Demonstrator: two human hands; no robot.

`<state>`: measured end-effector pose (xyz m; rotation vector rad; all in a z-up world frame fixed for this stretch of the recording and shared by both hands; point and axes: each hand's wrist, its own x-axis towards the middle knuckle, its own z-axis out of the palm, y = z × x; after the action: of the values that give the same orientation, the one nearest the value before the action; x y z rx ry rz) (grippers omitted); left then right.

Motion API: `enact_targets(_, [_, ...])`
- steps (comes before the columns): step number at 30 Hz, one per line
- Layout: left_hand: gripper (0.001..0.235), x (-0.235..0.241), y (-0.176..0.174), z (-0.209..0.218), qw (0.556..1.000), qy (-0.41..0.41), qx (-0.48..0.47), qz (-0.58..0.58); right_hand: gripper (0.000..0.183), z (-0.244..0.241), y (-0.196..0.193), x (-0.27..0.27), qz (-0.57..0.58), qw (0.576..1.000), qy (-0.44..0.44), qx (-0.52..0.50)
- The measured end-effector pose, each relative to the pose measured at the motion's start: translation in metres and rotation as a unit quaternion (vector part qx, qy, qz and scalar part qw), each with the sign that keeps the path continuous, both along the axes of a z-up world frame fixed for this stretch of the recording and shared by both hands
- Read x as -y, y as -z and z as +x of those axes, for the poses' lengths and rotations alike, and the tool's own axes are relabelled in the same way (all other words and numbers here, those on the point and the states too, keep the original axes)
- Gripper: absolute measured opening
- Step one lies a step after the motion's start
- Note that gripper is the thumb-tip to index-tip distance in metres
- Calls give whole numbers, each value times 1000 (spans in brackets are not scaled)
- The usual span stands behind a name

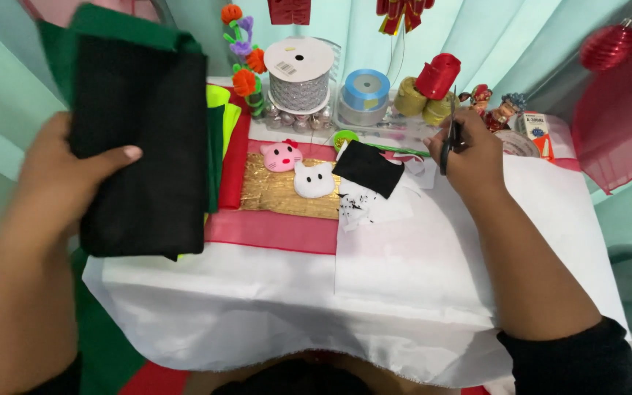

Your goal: Cutting a small black felt shape with scissors and then organizing and stacking various colored felt sheets on a craft table.

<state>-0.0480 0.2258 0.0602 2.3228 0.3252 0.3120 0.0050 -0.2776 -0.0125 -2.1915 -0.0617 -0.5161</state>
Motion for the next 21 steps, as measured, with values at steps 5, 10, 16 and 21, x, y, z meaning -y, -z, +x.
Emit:
enact_targets(5, [63,26,-38,-39,991,80,27,-104,27,-2,1,-2,-9,999,-36,35])
enact_targets(10, [80,60,-43,-49,953,83,-69,-283,29,-1,1,-3,19,1000,-18,4])
enact_targets(16, [67,103,-3,-65,862,75,-212,-454,33,2,3,0,23,1000,-5,6])
enact_targets(21, [76,106,22,-83,816,141,-358,-432,29,-1,-2,-5,27,999,2,-19])
